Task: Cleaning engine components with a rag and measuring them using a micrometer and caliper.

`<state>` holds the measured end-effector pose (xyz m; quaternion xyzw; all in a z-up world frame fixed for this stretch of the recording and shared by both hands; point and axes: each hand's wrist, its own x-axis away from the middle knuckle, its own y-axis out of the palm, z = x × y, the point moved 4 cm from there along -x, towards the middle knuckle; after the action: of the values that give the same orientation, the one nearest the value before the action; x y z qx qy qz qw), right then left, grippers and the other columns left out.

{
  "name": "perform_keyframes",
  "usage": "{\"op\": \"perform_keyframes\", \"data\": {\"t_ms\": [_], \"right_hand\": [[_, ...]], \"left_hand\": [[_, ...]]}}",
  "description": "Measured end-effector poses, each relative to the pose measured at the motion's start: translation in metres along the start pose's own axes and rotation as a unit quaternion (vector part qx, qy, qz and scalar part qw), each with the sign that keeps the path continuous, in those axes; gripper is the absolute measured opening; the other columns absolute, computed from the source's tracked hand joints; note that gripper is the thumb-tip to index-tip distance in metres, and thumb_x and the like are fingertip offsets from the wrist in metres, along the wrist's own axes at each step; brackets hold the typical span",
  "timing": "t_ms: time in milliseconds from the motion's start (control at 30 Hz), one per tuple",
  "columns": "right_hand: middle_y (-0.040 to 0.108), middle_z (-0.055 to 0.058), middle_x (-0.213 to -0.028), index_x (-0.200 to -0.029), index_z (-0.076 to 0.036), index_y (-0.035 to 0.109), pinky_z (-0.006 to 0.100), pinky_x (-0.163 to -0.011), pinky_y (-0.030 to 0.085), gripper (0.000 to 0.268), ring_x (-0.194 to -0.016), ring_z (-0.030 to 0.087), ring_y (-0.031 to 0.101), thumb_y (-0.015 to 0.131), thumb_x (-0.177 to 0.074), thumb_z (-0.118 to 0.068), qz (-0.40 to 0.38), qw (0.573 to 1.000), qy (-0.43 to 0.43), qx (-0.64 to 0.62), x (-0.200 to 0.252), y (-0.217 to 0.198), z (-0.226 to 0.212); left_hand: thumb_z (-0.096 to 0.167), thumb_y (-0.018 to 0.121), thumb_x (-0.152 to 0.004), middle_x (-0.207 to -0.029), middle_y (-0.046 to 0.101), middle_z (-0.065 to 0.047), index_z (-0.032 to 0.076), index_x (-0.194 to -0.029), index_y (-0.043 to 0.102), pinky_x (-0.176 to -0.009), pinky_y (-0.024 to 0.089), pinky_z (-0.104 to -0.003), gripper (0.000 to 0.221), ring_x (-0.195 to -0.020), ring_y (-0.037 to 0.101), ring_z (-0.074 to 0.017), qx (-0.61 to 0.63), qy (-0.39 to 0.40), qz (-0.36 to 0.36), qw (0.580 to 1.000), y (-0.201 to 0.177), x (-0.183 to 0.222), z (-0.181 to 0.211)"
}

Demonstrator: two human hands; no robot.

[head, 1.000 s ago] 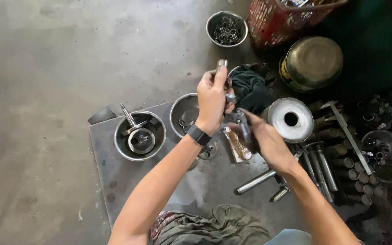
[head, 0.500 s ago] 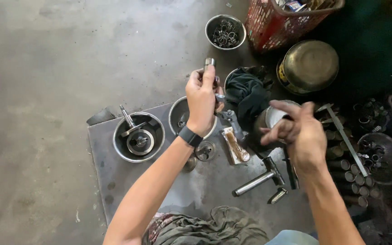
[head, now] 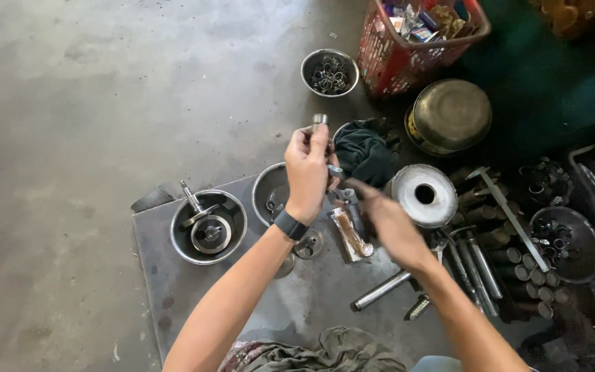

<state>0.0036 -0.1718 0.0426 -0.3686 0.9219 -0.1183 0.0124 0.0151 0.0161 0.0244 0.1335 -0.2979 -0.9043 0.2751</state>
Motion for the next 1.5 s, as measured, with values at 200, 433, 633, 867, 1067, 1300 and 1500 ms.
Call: {"op": "perform_keyframes", "data": {"t_ms": [200, 433, 633, 867, 1067, 1300, 1500], "right_hand": [[0.07, 0.026, -0.104, -0.148, 0.006, 0.053, 0.044, -0.091, 0.059, 0.078, -0.094, 0.034, 0.073, 0.022, -0.109, -0.055, 0.067, 0.996, 0.015, -0.05, 0.007, -0.034, 0.006], [0.071, 0.019, -0.123, -0.151, 0.01, 0.04, 0.041, -0.099, 0.05, 0.077, -0.113, 0.027, 0.068, 0.021, -0.108, -0.052, -0.06, 0.997, -0.043, -0.011, -0.001, 0.018, -0.011], [0.075, 0.024, -0.106, -0.149, 0.006, 0.048, 0.038, -0.09, 0.061, 0.081, -0.098, 0.026, 0.077, 0.016, -0.107, -0.056, 0.112, 0.987, 0.029, -0.116, 0.009, -0.031, -0.006], [0.072, 0.021, -0.126, -0.148, 0.009, 0.045, 0.039, -0.099, 0.05, 0.08, -0.115, 0.024, 0.066, 0.028, -0.106, -0.057, -0.066, 0.997, -0.036, -0.008, 0.001, 0.0, 0.009], [0.075, 0.017, -0.125, -0.146, 0.004, 0.049, 0.035, -0.105, 0.052, 0.076, -0.117, 0.022, 0.072, 0.025, -0.106, -0.056, 0.102, 0.995, 0.002, -0.017, 0.004, -0.012, -0.008], [0.071, 0.027, -0.115, -0.143, 0.006, 0.056, 0.042, -0.101, 0.052, 0.071, -0.112, 0.033, 0.069, 0.023, -0.112, -0.049, 0.087, 0.996, 0.005, 0.016, 0.005, -0.018, -0.01], [0.071, 0.015, -0.128, -0.146, 0.002, 0.049, 0.035, -0.101, 0.052, 0.061, -0.119, 0.023, 0.067, 0.032, -0.108, -0.042, 0.038, 0.999, 0.001, -0.038, -0.001, 0.004, 0.008]], "left_hand": [[0.027, 0.059, -0.105, -0.069, 0.054, -0.002, 0.004, -0.1, 0.053, -0.036, 0.034, -0.027, 0.024, -0.046, 0.047, -0.0082, -0.019, 0.002, 0.015, 1.0, -0.007, 0.002, 0.025], [0.028, 0.059, -0.106, -0.07, 0.054, -0.003, 0.004, -0.1, 0.052, -0.036, 0.036, -0.028, 0.026, -0.047, 0.049, -0.0091, -0.027, 0.014, -0.019, 0.999, 0.007, 0.01, 0.012], [0.027, 0.059, -0.103, -0.068, 0.053, -0.003, 0.005, -0.1, 0.052, -0.033, 0.032, -0.027, 0.024, -0.044, 0.047, -0.008, -0.013, -0.024, 0.029, 0.999, -0.005, 0.009, 0.038], [0.028, 0.06, -0.105, -0.071, 0.054, -0.003, 0.004, -0.1, 0.052, -0.035, 0.034, -0.027, 0.026, -0.046, 0.047, -0.0082, -0.021, 0.015, -0.009, 1.0, 0.0, 0.005, 0.022], [0.027, 0.059, -0.104, -0.069, 0.053, -0.003, 0.003, -0.097, 0.051, -0.035, 0.035, -0.027, 0.027, -0.045, 0.048, -0.0082, -0.022, 0.003, 0.03, 0.999, -0.008, 0.005, 0.02], [0.025, 0.06, -0.106, -0.073, 0.055, -0.003, 0.002, -0.101, 0.053, -0.04, 0.037, -0.027, 0.024, -0.05, 0.049, -0.0077, -0.037, 0.041, 0.024, 0.998, -0.01, 0.002, 0.027], [0.026, 0.059, -0.104, -0.068, 0.054, -0.001, 0.003, -0.1, 0.053, -0.035, 0.034, -0.026, 0.025, -0.045, 0.047, -0.0075, -0.031, 0.019, 0.013, 0.999, 0.001, 0.012, 0.024]]}}
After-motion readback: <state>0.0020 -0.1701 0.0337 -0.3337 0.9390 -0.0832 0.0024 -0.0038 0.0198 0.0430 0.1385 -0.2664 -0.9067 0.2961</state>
